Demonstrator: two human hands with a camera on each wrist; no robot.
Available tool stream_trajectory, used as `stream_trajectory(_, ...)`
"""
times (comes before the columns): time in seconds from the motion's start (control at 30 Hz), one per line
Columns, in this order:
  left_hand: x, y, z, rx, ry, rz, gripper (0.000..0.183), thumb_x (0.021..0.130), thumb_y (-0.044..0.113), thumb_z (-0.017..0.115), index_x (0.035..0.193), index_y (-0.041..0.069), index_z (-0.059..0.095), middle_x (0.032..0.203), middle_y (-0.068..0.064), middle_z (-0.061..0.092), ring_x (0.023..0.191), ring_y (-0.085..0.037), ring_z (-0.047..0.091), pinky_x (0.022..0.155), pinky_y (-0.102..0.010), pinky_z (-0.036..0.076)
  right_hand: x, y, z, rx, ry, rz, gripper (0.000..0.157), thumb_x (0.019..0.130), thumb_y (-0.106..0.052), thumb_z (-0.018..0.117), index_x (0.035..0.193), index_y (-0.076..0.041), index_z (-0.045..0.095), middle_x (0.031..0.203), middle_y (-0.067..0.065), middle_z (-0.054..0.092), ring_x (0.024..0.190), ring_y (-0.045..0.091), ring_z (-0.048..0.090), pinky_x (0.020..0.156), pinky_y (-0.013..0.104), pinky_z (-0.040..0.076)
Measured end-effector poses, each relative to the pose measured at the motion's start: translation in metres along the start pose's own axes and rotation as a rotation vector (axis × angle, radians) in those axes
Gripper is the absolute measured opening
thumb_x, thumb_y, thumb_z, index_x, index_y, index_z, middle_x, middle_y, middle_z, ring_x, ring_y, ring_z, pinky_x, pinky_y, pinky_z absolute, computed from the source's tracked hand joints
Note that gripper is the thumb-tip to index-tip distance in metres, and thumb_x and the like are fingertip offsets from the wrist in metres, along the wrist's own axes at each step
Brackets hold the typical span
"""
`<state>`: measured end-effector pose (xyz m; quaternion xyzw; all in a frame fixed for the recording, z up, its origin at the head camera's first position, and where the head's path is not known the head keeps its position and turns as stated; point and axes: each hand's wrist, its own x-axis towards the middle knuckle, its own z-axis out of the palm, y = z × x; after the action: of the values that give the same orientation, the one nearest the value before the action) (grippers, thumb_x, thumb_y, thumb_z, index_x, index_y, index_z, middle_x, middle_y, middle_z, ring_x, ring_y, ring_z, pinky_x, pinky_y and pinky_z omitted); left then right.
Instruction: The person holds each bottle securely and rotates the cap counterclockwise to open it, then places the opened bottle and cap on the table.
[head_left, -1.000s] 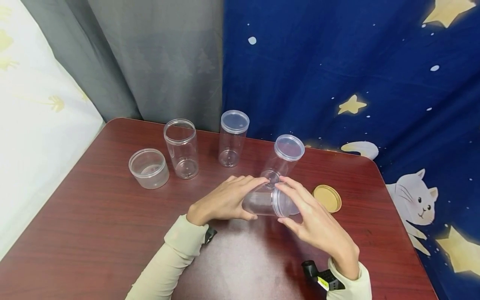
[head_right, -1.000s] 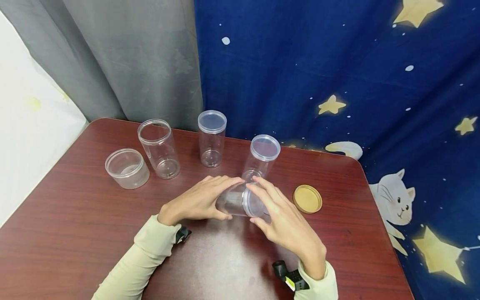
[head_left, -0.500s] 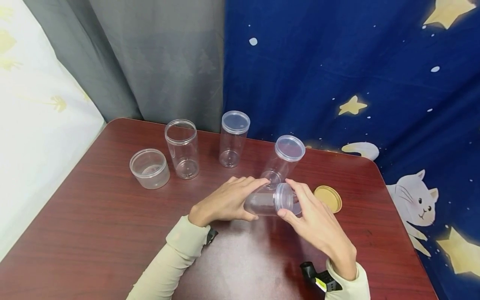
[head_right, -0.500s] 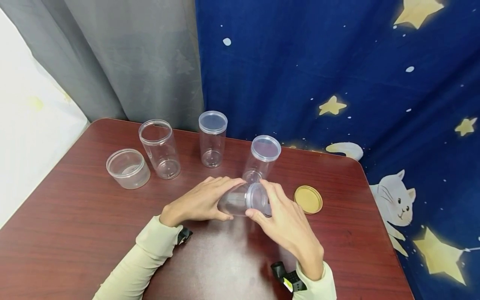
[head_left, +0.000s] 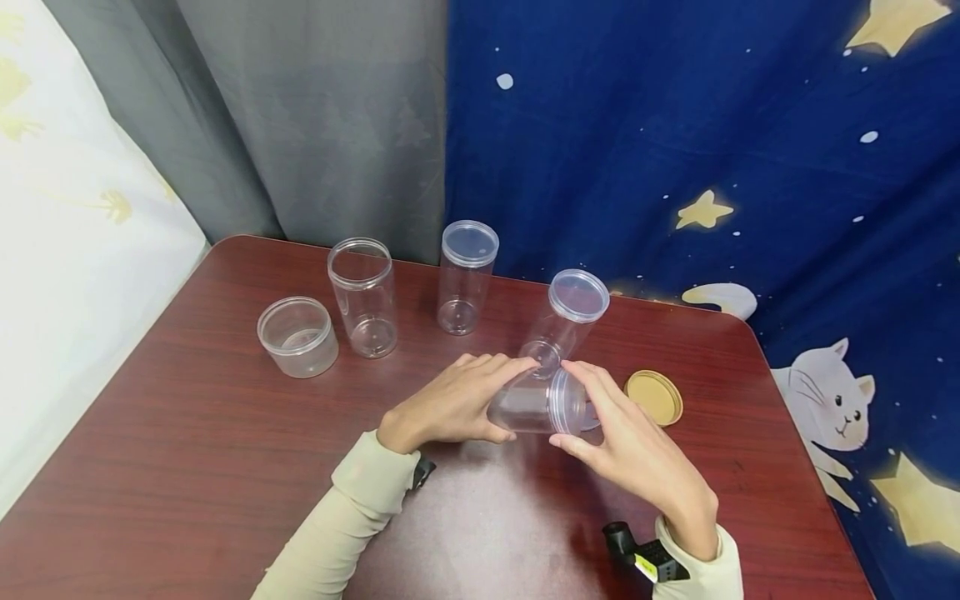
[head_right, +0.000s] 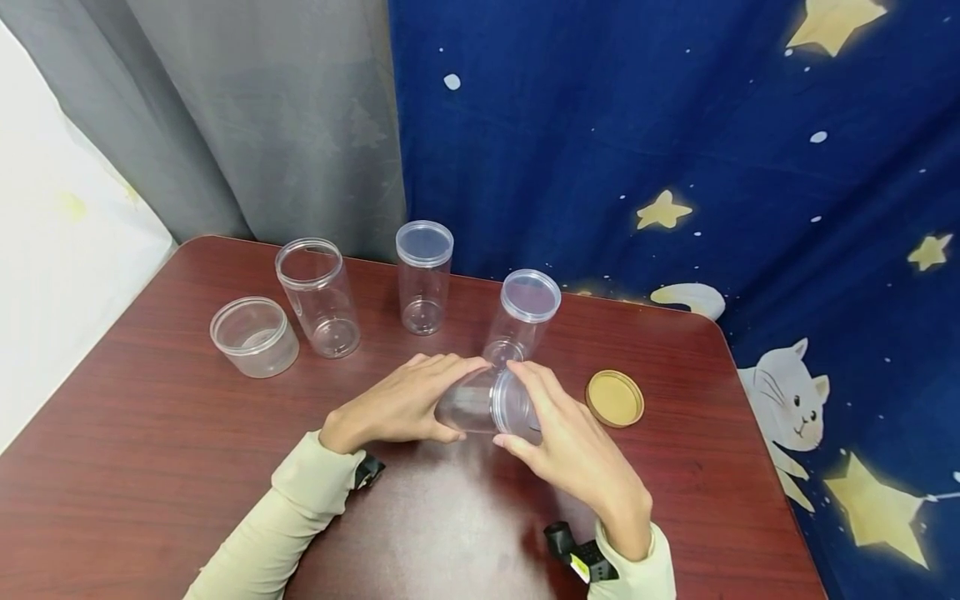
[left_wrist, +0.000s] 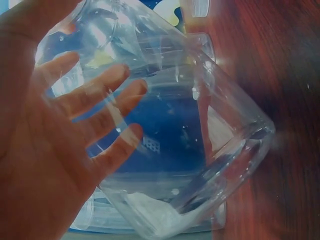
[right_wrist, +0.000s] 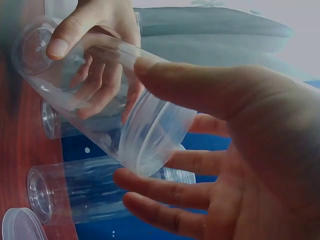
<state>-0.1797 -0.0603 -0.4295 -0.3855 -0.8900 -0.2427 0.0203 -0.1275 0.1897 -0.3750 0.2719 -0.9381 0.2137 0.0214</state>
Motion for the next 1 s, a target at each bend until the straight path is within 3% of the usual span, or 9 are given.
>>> stream_trajectory(0.3, 0.0007, 0.0004, 0.0009, -0.009, -0.004, -0.004, 0.09, 0.074, 0.046, 0.082, 0.149, 0.023, 0.039, 0.128, 0.004, 0.059, 0.111, -0.013, 0.056, 0.092, -0.036, 0.044, 0.0016, 0.0051, -0.0005, -0.029, 0.058, -0.13, 0.081, 0.078, -0.024, 0.084, 0.147, -0.012, 0.042, 0.148, 0.006, 0.044, 0.125, 0.021, 0.054, 0.096, 0.041, 0.05)
stream_trajectory(0.53, 0.0005, 0.0006, 0.0007, -0.02, -0.009, -0.012, 0.09, 0.074, 0.047, 0.082, 0.149, 0.022, 0.039, 0.127, 0.005, 0.059, 0.112, -0.013, 0.055, 0.092, -0.036, 0.044, 0.0024, 0.0049, 0.0006, -0.018, 0.063, -0.155, 0.086, 0.076, -0.017, 0.086, 0.148, -0.011, 0.04, 0.149, 0.009, 0.043, 0.126, 0.025, 0.055, 0.096, 0.045, 0.05)
stream_trajectory(0.63, 0.0005, 0.0002, 0.0003, -0.012, -0.006, -0.009, 0.091, 0.074, 0.047, 0.082, 0.149, 0.022, 0.039, 0.127, 0.005, 0.059, 0.112, -0.013, 0.055, 0.093, -0.036, 0.044, 0.0016, 0.0029, 0.0005, -0.004, 0.041, -0.112, 0.092, 0.077, -0.025, 0.085, 0.152, -0.011, 0.033, 0.151, 0.009, 0.041, 0.126, 0.025, 0.054, 0.098, 0.045, 0.049)
stream_trajectory(0.77, 0.0005, 0.0, -0.0002, -0.004, 0.001, -0.004, 0.092, 0.073, 0.047, 0.082, 0.15, 0.022, 0.039, 0.126, 0.004, 0.059, 0.113, -0.013, 0.055, 0.093, -0.036, 0.044, 0.0003, 0.0007, -0.0001, 0.017, 0.023, 0.028, 0.1, 0.08, -0.045, 0.079, 0.158, -0.018, 0.022, 0.153, 0.006, 0.039, 0.128, 0.025, 0.053, 0.098, 0.047, 0.048)
stream_trajectory(0.9, 0.0008, 0.0002, 0.001, -0.006, -0.007, -0.003, 0.092, 0.073, 0.047, 0.082, 0.15, 0.022, 0.038, 0.127, 0.004, 0.059, 0.113, -0.013, 0.056, 0.093, -0.036, 0.044, 0.0007, 0.0004, 0.0007, -0.018, 0.048, 0.137, 0.08, 0.091, -0.049, 0.065, 0.156, -0.018, 0.03, 0.146, 0.008, 0.051, 0.119, 0.028, 0.06, 0.092, 0.051, 0.05)
stream_trajectory(1.0, 0.0013, 0.0007, 0.0017, -0.002, -0.018, 0.002, 0.092, 0.073, 0.047, 0.082, 0.15, 0.022, 0.037, 0.127, 0.004, 0.059, 0.114, -0.014, 0.056, 0.093, -0.037, 0.044, 0.002, 0.0, 0.0025, -0.057, 0.059, 0.18, 0.066, 0.095, -0.049, 0.059, 0.149, -0.014, 0.042, 0.123, 0.009, 0.067, 0.098, 0.025, 0.069, 0.082, 0.05, 0.052)
